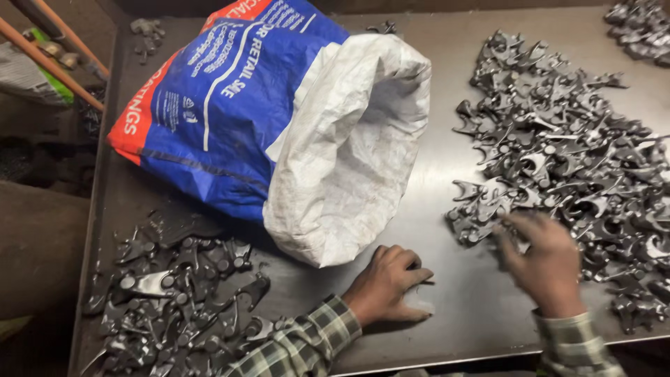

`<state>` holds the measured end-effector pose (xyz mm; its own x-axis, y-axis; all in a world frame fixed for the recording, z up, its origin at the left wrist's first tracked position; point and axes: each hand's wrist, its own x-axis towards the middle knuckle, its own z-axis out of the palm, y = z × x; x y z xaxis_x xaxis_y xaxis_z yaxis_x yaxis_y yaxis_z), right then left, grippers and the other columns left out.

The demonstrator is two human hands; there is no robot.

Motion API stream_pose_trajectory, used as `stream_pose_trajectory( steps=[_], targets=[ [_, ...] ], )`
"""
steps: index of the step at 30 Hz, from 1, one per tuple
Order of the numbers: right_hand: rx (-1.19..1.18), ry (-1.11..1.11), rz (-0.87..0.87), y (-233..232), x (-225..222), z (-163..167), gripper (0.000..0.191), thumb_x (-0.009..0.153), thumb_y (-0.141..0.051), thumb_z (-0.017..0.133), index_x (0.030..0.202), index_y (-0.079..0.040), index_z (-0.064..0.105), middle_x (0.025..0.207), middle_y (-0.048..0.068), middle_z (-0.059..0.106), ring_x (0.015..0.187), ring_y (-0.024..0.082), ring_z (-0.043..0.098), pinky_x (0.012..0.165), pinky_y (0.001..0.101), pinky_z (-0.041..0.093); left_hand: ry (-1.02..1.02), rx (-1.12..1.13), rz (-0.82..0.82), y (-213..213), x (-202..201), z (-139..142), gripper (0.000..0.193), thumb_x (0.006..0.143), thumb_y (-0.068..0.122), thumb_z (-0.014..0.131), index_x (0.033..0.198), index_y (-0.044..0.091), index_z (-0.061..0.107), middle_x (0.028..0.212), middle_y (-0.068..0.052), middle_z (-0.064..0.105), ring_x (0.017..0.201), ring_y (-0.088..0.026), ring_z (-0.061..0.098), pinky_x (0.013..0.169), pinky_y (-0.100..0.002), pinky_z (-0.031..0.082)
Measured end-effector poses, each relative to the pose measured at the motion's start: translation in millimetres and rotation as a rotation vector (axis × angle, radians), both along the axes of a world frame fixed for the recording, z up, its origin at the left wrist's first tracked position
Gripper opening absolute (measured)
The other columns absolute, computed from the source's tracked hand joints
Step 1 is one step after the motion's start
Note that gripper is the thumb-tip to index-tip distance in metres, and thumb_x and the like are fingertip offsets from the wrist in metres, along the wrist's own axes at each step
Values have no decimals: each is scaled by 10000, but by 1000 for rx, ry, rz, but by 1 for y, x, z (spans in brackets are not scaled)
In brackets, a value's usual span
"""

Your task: The person sorts small dark metal castings on a steel table, picking up individual pieces, turning them over in both hands, and placing accepted pieces into a large open woven bag beside the pile. The person continues handling pieces one at a time from the table pile throughout the clip.

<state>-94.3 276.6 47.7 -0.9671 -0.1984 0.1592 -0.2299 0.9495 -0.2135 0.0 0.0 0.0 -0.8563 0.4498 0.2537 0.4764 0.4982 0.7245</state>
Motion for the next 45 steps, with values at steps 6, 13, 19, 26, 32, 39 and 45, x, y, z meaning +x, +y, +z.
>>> stream_pose_trajectory(
  steps=[6, 13, 19, 26, 32, 39, 45],
  targets=[
    [25, 165, 160, -58, 16, -12, 427, 854, -298, 760, 1236, -109, 736, 1115, 147, 724, 966, 265, 671, 746, 378, 565, -38, -12, -9, 5, -1, 2, 610, 662, 444, 881, 1161, 122, 748, 1133, -87, 620, 1103, -268, 562, 1003, -425, 432],
    [-107, 54, 295, -68, 37, -6, 296, 801, -159, 748, 1090, -98, 727, 1073, 61, 734, 1041, 299, 639, 896, 449, 510, 9, -25, 5, 10, -9, 6, 656, 630, 454, 893, 1171, 111, 753, 1165, -111, 626, 1123, -295, 550, 1020, -436, 429],
    [-299, 3, 259, -20, 81, -3, 380, 714, -58, 719, 1091, -104, 734, 1192, 100, 715, 1118, 287, 636, 947, 426, 507, -39, -14, 5, 12, -6, 3, 633, 649, 415, 879, 1180, 100, 743, 1156, -94, 629, 1123, -277, 561, 1024, -432, 433],
    [-472, -297, -250, -5, 102, -21, 425, 745, -237, 840, 1141, -123, 735, 1050, 65, 735, 850, 220, 729, 760, 362, 579, -34, -11, 7, 15, -7, 6, 635, 636, 412, 886, 1173, 104, 744, 1133, -91, 621, 1097, -275, 554, 1005, -431, 419],
    [-445, -82, 152, 4, 99, -20, 386, 711, -144, 835, 1085, -85, 762, 1040, 123, 716, 927, 296, 686, 772, 376, 556, -47, -31, 5, 17, -9, 7, 642, 633, 407, 890, 1184, 114, 740, 1119, -82, 621, 1097, -267, 556, 1002, -426, 417],
    [-521, -210, 85, -7, 103, -25, 340, 757, -120, 813, 1093, -98, 766, 1038, 107, 724, 871, 233, 736, 723, 326, 604, -66, -45, -2, 20, -11, 4, 662, 630, 424, 907, 1189, 112, 738, 1119, -86, 618, 1085, -261, 546, 984, -422, 424],
    [-510, -190, 117, -7, 102, -24, 339, 741, -122, 817, 1076, -97, 774, 1028, 106, 721, 871, 236, 720, 719, 333, 598, -99, -69, -6, 22, -11, 4, 654, 652, 428, 905, 1202, 116, 736, 1130, -79, 617, 1098, -247, 548, 997, -417, 430]
  ],
)
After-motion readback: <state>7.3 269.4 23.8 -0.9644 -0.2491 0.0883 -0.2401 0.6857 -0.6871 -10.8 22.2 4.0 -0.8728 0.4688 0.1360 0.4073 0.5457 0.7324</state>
